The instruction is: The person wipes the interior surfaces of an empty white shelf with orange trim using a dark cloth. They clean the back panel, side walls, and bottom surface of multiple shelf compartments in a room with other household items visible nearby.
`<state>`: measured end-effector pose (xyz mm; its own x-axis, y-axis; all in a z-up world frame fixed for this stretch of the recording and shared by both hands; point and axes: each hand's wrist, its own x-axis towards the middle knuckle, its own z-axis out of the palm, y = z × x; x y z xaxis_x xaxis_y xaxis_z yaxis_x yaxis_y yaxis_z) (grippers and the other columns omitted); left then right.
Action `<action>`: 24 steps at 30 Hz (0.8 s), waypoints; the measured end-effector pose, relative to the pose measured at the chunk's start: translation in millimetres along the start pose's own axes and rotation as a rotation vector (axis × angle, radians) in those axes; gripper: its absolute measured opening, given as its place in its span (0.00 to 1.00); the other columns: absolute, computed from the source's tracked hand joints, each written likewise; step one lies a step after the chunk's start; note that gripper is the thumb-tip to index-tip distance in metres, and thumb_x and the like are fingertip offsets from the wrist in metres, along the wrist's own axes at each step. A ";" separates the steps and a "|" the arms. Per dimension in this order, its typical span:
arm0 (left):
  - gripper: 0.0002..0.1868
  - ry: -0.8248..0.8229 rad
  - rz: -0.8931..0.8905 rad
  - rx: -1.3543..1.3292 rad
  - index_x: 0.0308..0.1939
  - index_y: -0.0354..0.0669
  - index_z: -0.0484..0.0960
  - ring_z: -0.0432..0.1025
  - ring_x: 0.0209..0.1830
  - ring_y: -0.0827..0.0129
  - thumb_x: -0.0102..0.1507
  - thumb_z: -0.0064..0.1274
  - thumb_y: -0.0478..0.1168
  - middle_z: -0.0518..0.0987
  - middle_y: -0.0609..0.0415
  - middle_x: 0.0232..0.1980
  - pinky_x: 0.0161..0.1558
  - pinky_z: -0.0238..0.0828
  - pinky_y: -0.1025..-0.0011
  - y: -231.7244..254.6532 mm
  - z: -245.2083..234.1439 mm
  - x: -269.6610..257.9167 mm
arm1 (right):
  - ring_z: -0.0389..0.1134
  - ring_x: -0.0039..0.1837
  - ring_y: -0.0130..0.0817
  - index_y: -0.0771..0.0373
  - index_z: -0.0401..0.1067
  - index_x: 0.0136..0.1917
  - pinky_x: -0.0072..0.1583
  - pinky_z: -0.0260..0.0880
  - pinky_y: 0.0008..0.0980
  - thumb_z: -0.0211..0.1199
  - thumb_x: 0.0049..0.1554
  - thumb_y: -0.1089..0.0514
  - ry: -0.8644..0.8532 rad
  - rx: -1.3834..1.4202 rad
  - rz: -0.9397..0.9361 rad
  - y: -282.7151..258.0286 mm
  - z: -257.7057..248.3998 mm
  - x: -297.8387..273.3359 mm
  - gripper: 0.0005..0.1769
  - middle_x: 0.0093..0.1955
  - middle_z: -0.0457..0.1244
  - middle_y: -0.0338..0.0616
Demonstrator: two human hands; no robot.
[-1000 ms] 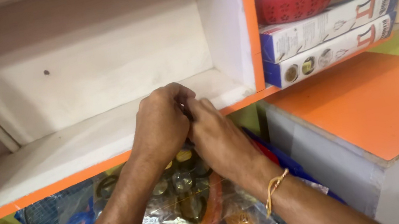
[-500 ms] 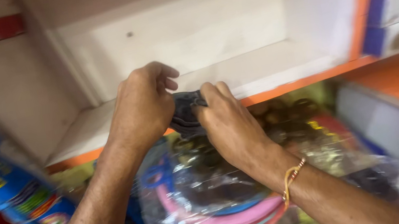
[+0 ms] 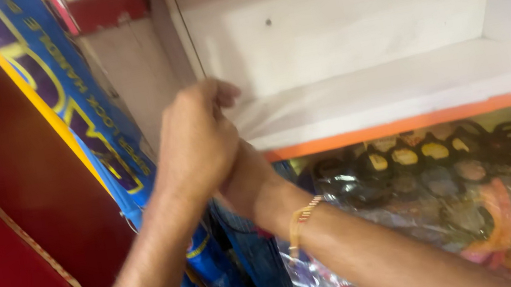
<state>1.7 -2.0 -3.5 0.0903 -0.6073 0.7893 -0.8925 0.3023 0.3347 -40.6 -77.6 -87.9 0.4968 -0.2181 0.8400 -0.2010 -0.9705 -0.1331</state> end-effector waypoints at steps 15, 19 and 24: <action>0.29 0.190 -0.093 -0.103 0.61 0.20 0.62 0.67 0.61 0.36 0.54 0.35 0.22 0.68 0.23 0.59 0.62 0.62 0.50 5.1 -18.2 -30.7 | 0.75 0.40 0.34 0.59 0.80 0.55 0.44 0.73 0.36 0.62 0.50 0.63 0.213 0.350 0.376 -0.7 -69.4 87.0 0.18 0.39 0.74 0.49; 0.36 0.176 -0.069 -0.109 0.67 0.17 0.58 0.62 0.70 0.37 0.51 0.34 0.21 0.65 0.23 0.65 0.70 0.56 0.54 0.5 -18.1 -34.5 | 0.76 0.43 0.31 0.60 0.81 0.52 0.47 0.74 0.35 0.64 0.53 0.62 0.333 0.444 0.260 -9.3 -41.6 131.1 0.13 0.42 0.73 0.49; 0.45 0.142 -0.011 0.078 0.73 0.14 0.45 0.53 0.75 0.31 0.52 0.43 0.21 0.56 0.16 0.72 0.72 0.50 0.52 -2.1 -22.3 -40.9 | 0.76 0.42 0.41 0.67 0.78 0.48 0.43 0.73 0.43 0.62 0.52 0.68 -0.102 0.357 0.349 -12.4 -50.0 112.3 0.10 0.38 0.72 0.56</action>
<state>9.7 38.6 -25.1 0.1567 -0.4988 0.8524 -0.9221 0.2352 0.3072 -24.5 -85.0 34.4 0.5346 -0.5275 0.6602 -0.0773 -0.8085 -0.5834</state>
